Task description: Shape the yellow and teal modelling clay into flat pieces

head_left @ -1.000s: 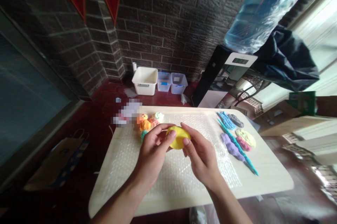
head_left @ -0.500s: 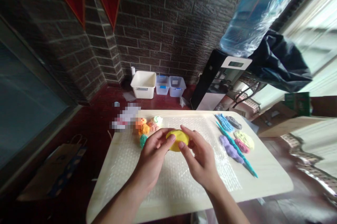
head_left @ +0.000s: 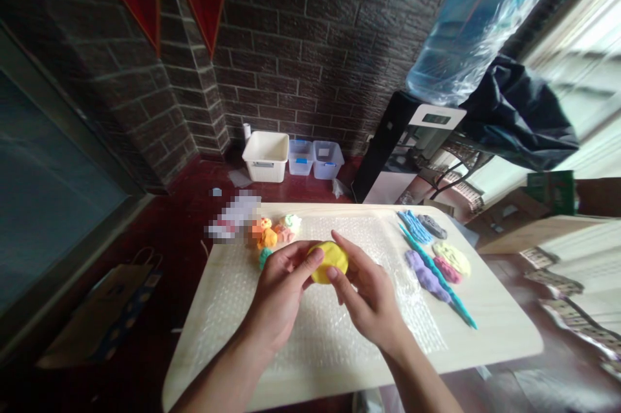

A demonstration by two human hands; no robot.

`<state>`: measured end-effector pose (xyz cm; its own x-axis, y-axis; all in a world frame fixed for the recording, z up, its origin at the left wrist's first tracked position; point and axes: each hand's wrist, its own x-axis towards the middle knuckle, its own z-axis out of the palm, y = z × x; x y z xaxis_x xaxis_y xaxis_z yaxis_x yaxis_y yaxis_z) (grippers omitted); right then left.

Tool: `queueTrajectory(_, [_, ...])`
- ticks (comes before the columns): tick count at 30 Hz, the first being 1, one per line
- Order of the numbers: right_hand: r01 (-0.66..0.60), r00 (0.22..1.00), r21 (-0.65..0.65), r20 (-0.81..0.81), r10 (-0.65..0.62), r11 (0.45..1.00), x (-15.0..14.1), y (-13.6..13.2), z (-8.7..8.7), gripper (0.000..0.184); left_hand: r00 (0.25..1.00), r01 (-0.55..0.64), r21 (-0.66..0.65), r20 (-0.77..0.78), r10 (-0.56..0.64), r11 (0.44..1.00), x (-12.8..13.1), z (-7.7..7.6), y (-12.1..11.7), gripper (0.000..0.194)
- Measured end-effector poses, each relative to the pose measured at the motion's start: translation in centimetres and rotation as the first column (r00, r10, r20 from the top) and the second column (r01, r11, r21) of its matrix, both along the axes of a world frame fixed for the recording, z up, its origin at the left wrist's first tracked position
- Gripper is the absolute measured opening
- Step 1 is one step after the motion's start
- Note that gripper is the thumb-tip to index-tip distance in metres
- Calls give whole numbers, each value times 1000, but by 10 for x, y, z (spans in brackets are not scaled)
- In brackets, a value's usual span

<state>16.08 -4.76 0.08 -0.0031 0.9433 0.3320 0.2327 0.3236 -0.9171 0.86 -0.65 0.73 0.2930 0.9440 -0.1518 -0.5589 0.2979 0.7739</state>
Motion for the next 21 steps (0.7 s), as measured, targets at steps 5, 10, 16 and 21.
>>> queueTrajectory(5, [66, 991, 51, 112, -72, 996, 1, 0, 1, 44, 999, -7, 17, 43, 7, 1000, 3, 0, -2, 22])
queueTrajectory(10, [91, 970, 150, 209, -122, 984, 0, -1, 2, 50, 999, -4, 19, 45, 3, 1000, 2, 0, -4, 19])
queueTrajectory(16, [61, 989, 100, 128, -73, 993, -1, 0, 1, 46, 997, -7, -34, 82, 10, 999, 4, -2, -6, 19])
queueTrajectory(21, [64, 985, 91, 155, -77, 994, 3, -1, 2, 46, 995, -12, -60, 97, 17, 998, 4, -1, -7, 18])
